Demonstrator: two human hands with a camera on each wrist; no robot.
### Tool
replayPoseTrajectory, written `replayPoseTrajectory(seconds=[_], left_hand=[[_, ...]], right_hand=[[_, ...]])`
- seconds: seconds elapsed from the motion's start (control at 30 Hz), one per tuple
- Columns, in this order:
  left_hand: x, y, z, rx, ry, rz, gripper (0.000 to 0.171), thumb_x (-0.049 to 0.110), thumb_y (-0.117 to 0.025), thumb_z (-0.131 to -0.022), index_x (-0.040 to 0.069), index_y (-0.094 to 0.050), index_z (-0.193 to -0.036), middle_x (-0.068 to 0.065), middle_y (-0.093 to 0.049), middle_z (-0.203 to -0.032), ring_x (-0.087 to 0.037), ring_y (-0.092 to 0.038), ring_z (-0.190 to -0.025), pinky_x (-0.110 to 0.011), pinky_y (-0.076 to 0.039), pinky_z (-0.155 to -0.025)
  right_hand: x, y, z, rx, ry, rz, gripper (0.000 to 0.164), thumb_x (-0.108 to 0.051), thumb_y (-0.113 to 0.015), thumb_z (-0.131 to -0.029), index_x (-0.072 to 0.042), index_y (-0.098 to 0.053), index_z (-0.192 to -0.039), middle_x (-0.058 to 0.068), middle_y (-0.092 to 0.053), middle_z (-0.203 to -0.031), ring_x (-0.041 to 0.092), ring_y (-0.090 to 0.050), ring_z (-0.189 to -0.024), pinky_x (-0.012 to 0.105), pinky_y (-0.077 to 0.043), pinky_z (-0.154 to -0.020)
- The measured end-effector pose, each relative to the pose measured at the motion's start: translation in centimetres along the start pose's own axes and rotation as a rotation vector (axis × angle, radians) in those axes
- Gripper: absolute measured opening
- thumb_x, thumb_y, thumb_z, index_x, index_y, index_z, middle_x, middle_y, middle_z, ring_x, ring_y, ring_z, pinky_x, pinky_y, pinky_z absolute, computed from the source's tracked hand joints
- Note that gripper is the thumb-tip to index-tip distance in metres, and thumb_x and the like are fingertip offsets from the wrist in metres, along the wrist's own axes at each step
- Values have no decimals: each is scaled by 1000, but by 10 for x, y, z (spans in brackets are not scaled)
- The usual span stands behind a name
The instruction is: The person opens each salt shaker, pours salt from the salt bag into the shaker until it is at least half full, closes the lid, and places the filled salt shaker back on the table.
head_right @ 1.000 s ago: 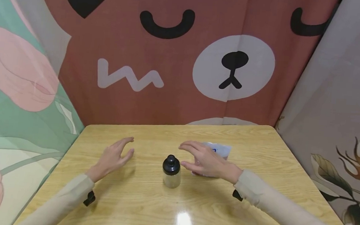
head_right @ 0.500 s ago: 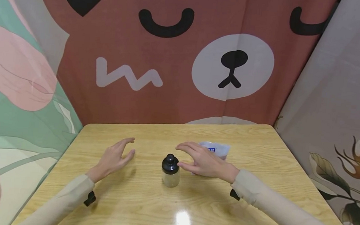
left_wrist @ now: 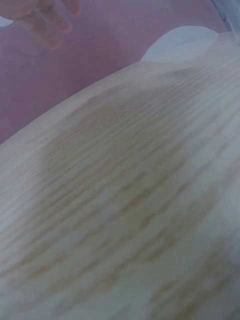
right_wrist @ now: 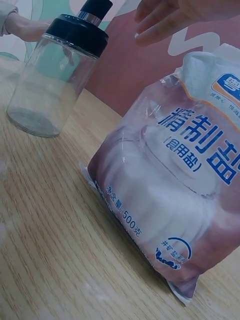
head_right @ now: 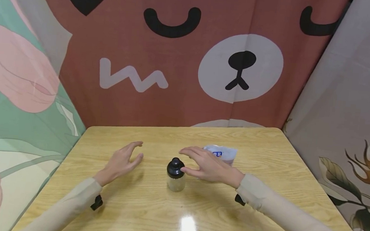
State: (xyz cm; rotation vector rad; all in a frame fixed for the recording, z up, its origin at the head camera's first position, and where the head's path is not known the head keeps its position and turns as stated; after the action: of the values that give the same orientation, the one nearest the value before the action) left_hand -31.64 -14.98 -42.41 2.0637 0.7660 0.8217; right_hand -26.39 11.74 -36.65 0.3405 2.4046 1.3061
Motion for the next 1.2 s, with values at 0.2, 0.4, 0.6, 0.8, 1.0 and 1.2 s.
replayPoseTrajectory(seconds=[0.2,0.4,0.6,0.8,1.0,1.2], left_hand=[[3,-4,-2,-28,12,11,49,39,-51,-101,7,-50,-139,-11,-59,-133,-32,-62,-112,-49,-56,-84],[8,-4,-2,-24,-16,16,49,37,-52,-101,5,-51,-138,-12,-62,-129,-32,-64,-109,-47,-58,-77],[11,-3,-3,-12,-33,31,49,37,-52,-101,4,-51,-137,-12,-63,-125,-34,-66,-101,-43,-57,-68],[11,-6,-2,-31,-18,42,49,39,-50,-102,5,-51,-137,-11,-63,-125,-32,-66,-101,-42,-57,-70],[12,-11,-2,-51,-16,54,50,40,-49,-103,4,-51,-137,-12,-63,-127,-30,-65,-107,-45,-58,-80],[13,-14,-3,-67,4,60,50,42,-47,-103,5,-51,-137,-13,-61,-131,-33,-63,-111,-47,-56,-86]], right_hand=[[0,-1,-1,-12,-14,-29,54,-32,-68,-96,-6,-51,-140,10,-55,-137,15,-61,-107,23,-56,-67],[-5,-2,-5,14,52,13,53,-33,-67,-96,-5,-53,-138,8,-52,-139,10,-60,-100,25,-55,-74],[-6,-3,-7,17,56,8,52,-34,-65,-97,-5,-51,-139,9,-53,-136,8,-59,-94,22,-53,-70],[-5,-4,-8,19,42,19,52,-40,-61,-99,-7,-53,-137,6,-54,-133,9,-59,-96,22,-53,-71],[-6,-5,-10,13,36,3,49,-38,-62,-99,-7,-55,-136,5,-57,-125,9,-60,-96,23,-55,-70],[-8,-6,-13,-25,31,-27,45,-35,-63,-99,-7,-56,-134,4,-60,-121,8,-58,-90,20,-51,-65]])
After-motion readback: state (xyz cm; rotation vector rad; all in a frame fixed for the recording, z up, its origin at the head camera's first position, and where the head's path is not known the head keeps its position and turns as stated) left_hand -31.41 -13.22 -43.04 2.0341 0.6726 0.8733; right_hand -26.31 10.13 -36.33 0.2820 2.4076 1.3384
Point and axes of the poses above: each hand's wrist, its own z-axis away from the middle knuckle, its own y-axis out of the back of the hand, x = y × z, the point moved 8 cm from there along -z, towards the middle knuckle
